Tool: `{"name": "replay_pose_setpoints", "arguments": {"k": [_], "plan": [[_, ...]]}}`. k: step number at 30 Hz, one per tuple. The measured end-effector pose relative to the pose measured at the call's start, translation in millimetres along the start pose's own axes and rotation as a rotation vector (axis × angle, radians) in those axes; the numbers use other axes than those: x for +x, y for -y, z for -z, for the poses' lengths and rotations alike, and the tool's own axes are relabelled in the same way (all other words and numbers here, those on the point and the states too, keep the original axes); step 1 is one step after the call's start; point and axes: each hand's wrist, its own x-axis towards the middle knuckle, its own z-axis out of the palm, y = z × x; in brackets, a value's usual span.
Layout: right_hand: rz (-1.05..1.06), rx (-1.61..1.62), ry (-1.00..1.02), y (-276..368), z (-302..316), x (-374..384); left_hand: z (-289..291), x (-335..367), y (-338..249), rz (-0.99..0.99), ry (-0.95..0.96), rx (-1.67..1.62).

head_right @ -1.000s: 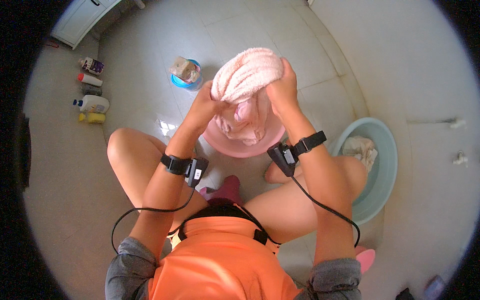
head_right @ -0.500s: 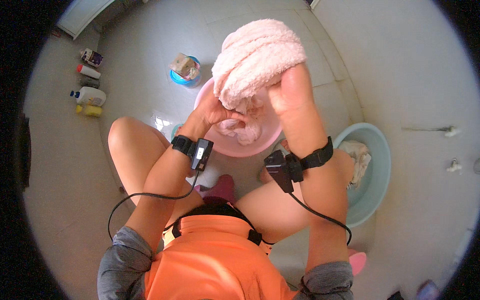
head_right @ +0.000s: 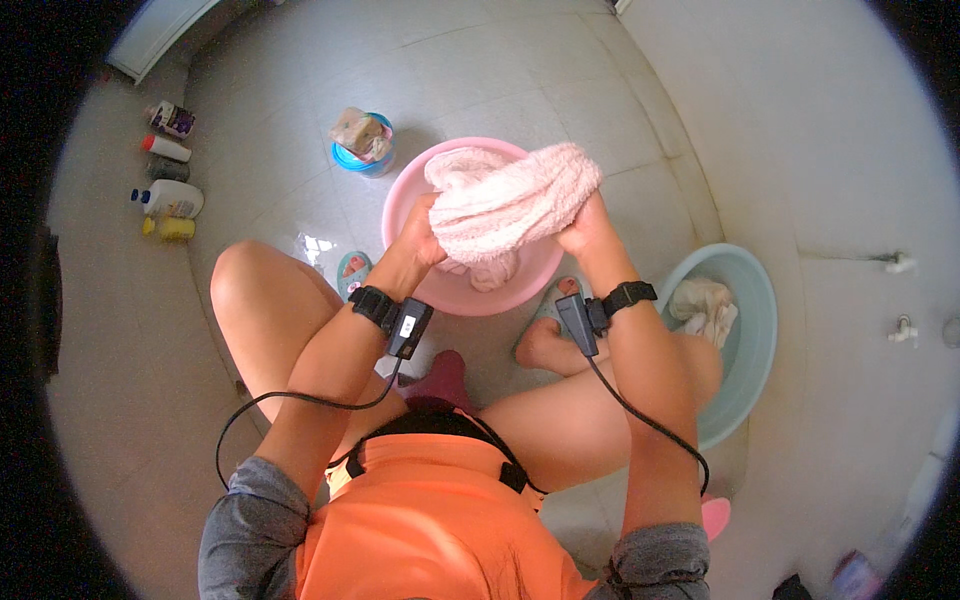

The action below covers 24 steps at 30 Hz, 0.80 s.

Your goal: The person rubs a bar of soap onto a piece of pink fabric in a basin of water and scrubs it by hand.

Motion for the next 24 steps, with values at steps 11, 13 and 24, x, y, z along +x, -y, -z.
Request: {"name": "replay_pose_setpoints", "arguments": {"k": [11,13,24], "plan": [[-0.295,0.0,-0.165,-44,17,-21,-21,-10,9,0.152,0.184,-0.035],[-0.256,0.058,-0.207,-39,13,-20,-24,-9,8,0.206,0.314,-0.053],[0.251,-0.208,-0.085,-2,7,11,-32,-24,15,0.075,-0.072,0.37]]}}
